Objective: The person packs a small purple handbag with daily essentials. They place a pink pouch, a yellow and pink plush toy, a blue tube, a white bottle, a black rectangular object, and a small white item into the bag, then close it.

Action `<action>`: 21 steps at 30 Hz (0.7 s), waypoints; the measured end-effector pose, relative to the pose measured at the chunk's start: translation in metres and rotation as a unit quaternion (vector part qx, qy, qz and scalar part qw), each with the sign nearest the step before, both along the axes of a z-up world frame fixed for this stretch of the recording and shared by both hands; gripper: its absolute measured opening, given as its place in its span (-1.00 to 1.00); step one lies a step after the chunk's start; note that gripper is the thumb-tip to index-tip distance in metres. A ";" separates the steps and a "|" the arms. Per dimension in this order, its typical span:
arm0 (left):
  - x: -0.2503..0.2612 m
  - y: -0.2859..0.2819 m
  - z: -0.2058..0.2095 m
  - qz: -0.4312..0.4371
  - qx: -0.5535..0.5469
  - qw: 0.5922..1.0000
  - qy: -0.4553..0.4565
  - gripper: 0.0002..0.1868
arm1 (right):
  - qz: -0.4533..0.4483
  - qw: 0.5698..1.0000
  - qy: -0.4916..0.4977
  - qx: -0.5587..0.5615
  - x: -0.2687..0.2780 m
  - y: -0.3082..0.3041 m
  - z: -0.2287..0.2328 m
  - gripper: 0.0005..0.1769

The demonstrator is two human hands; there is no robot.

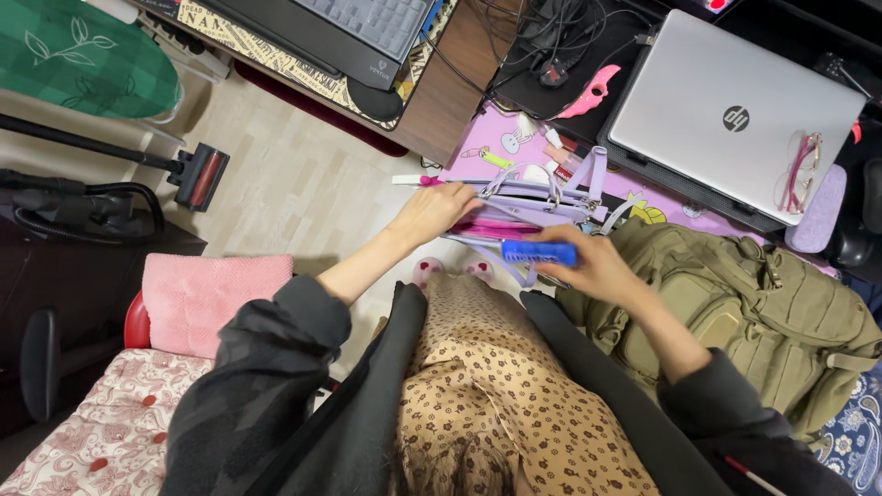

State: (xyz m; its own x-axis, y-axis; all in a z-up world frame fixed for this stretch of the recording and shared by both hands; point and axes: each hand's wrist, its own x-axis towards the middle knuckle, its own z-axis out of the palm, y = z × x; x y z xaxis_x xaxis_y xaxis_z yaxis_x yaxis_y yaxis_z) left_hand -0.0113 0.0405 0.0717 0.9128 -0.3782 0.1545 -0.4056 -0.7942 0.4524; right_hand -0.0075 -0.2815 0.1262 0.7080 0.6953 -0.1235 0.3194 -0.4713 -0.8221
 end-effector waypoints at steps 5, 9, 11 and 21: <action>0.010 -0.003 -0.001 -0.094 -0.048 0.982 -0.156 -0.89 | 0.087 0.944 -0.316 -0.029 -0.002 0.026 -0.026 -0.53; 0.009 -0.011 -0.009 -0.189 0.019 0.948 -0.255 -0.85 | 0.091 0.962 -0.254 -0.034 -0.012 0.023 -0.042 -0.49; 0.008 -0.014 -0.018 -0.178 0.040 0.954 -0.239 -0.76 | 0.069 0.975 -0.210 0.011 -0.017 0.018 -0.041 -0.53; 0.006 0.007 -0.053 -0.185 0.181 0.936 -0.237 -0.54 | 0.101 0.990 -0.065 -0.079 0.025 0.043 -0.028 -0.56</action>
